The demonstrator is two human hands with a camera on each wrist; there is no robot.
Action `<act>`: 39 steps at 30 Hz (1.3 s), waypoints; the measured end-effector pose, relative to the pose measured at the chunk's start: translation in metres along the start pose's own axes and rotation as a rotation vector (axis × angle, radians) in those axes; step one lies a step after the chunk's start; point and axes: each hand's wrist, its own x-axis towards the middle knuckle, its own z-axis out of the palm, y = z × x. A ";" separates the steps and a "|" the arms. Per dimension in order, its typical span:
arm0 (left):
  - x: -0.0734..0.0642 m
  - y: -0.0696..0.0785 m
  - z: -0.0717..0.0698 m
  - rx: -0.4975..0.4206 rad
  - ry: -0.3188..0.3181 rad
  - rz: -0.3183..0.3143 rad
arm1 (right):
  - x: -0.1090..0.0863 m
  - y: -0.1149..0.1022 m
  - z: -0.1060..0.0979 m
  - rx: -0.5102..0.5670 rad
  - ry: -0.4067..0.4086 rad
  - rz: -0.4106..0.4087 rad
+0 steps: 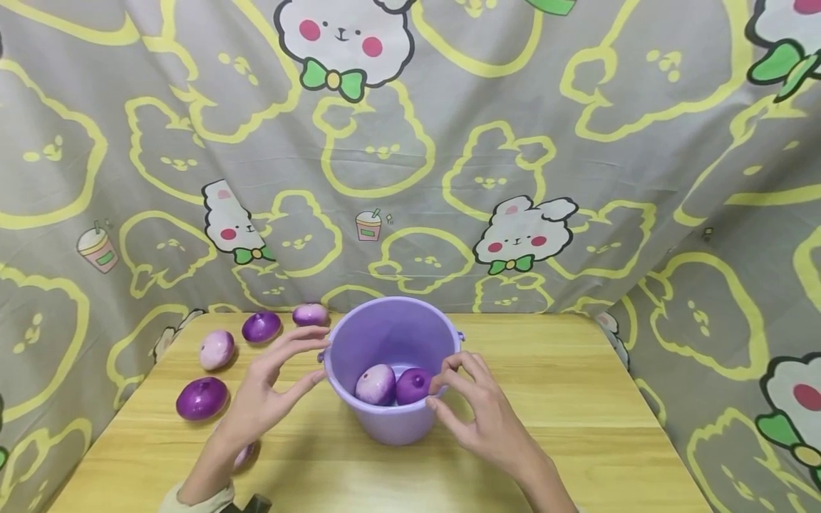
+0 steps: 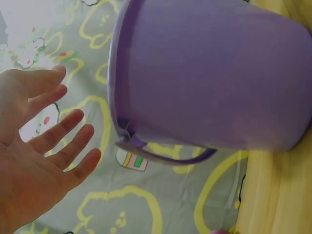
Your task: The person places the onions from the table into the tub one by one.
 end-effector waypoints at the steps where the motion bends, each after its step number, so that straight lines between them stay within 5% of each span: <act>1: -0.001 -0.001 -0.002 0.000 0.000 -0.002 | 0.000 0.000 0.000 0.000 -0.001 0.002; 32: -0.037 -0.019 -0.040 0.185 -0.075 -0.144 | -0.002 -0.001 0.002 0.007 -0.009 0.019; 39: -0.048 -0.028 -0.051 0.240 -0.104 -0.104 | -0.001 -0.001 0.001 -0.002 -0.002 0.009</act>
